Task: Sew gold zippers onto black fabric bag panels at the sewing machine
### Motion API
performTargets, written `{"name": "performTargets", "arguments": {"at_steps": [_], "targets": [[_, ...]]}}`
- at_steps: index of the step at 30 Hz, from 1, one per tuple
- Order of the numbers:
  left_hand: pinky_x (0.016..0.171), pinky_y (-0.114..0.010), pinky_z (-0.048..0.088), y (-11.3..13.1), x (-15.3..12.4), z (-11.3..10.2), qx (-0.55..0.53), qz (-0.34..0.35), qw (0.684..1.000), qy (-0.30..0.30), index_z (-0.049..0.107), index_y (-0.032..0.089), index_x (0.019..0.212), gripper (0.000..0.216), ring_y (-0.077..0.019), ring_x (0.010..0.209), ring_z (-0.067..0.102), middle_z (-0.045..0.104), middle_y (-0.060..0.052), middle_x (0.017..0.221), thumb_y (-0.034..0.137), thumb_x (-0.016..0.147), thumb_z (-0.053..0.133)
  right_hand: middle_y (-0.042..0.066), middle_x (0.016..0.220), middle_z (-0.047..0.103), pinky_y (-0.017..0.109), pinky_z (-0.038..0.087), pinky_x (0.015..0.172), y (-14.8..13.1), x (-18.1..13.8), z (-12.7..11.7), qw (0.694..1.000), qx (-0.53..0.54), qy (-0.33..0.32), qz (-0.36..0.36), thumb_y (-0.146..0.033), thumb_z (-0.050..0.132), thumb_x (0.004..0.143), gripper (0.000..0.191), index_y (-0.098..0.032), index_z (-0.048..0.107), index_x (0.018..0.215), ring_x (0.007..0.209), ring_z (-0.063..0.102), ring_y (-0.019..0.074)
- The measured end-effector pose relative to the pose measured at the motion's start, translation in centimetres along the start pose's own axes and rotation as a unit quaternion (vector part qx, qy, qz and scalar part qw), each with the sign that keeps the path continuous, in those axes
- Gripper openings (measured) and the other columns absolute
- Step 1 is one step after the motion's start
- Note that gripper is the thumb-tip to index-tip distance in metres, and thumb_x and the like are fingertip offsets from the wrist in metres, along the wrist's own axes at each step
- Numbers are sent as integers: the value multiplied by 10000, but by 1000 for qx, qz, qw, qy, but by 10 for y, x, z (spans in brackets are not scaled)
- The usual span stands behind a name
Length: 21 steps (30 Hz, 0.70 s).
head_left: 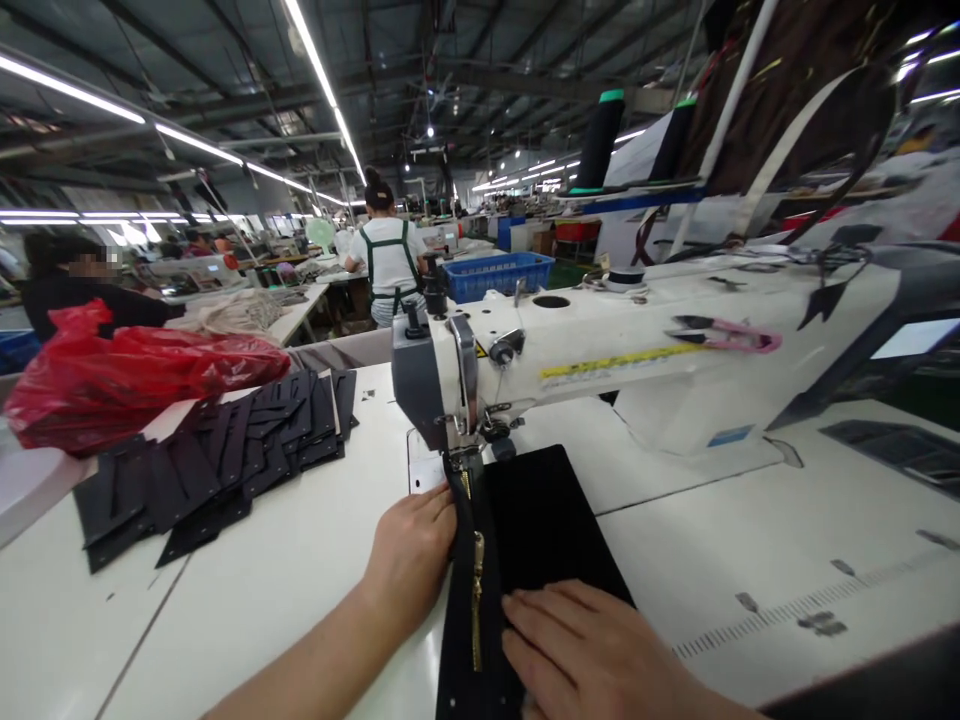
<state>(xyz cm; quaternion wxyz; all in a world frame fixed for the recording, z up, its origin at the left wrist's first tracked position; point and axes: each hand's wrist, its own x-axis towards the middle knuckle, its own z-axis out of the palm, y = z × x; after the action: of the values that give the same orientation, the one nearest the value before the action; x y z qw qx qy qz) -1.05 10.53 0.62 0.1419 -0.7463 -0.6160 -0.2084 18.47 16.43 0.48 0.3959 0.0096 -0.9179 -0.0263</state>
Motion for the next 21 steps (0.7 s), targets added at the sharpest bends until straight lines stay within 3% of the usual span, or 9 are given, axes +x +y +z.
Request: {"name": "performTargets", "arguments": {"at_steps": [3, 5, 10, 13, 16, 18, 21], "targets": [[766, -360, 534, -1, -1, 0, 36, 25, 999, -5, 594, 118, 949, 226, -252, 996, 592, 650, -129, 993, 104, 840, 396, 67, 830, 670, 312, 492, 656, 43, 7, -6, 981, 73, -72, 167, -320, 398, 901, 271, -166, 621, 896, 723, 615, 187], [757, -373, 531, -2, 0, 0, 73, 40, 996, -14, 599, 110, 931, 228, -273, 1024, 571, 646, -134, 990, 104, 845, 387, 88, 870, 649, 348, 490, 715, 74, 11, -3, 964, 32, -84, 251, -287, 439, 889, 228, -147, 599, 972, 794, 602, 212], [697, -375, 516, -4, 4, 1, 130, 50, 990, -39, 603, 105, 795, 226, -278, 914, 583, 645, -114, 843, 23, 802, 393, 115, 981, 600, 399, 450, 804, 110, 18, 27, 955, -33, -140, 259, -215, 503, 848, 203, -129, 581, 1014, 929, 540, 258], [606, -366, 482, -3, 7, 0, 127, 29, 990, -53, 586, 121, 730, 204, -252, 760, 565, 622, -87, 759, 8, 783, 425, 146, 958, 576, 423, 415, 805, 115, 21, 35, 927, -28, -172, 331, -240, 533, 825, 180, -104, 600, 922, 952, 509, 299], [580, -363, 442, -1, 8, 1, 109, 11, 992, -55, 563, 130, 702, 178, -236, 703, 525, 601, -72, 736, 17, 787, 454, 108, 824, 575, 386, 414, 730, 127, 24, 31, 889, 46, -193, 413, -284, 594, 771, 147, -138, 585, 758, 845, 529, 275], [597, -367, 429, -2, 7, 2, 102, 11, 993, -55, 556, 127, 715, 174, -235, 719, 514, 598, -73, 756, 19, 801, 450, 60, 742, 580, 328, 419, 659, 136, 27, 25, 878, 90, -199, 425, -298, 599, 757, 148, -165, 561, 706, 744, 542, 219], [607, -362, 410, -3, 5, 3, 98, 13, 993, -61, 552, 126, 726, 190, -226, 723, 499, 590, -72, 763, 29, 834, 429, 35, 689, 596, 267, 422, 564, 143, 30, 19, 853, 209, -191, 438, -370, 464, 838, 255, -161, 581, 751, 638, 559, 161]]}}
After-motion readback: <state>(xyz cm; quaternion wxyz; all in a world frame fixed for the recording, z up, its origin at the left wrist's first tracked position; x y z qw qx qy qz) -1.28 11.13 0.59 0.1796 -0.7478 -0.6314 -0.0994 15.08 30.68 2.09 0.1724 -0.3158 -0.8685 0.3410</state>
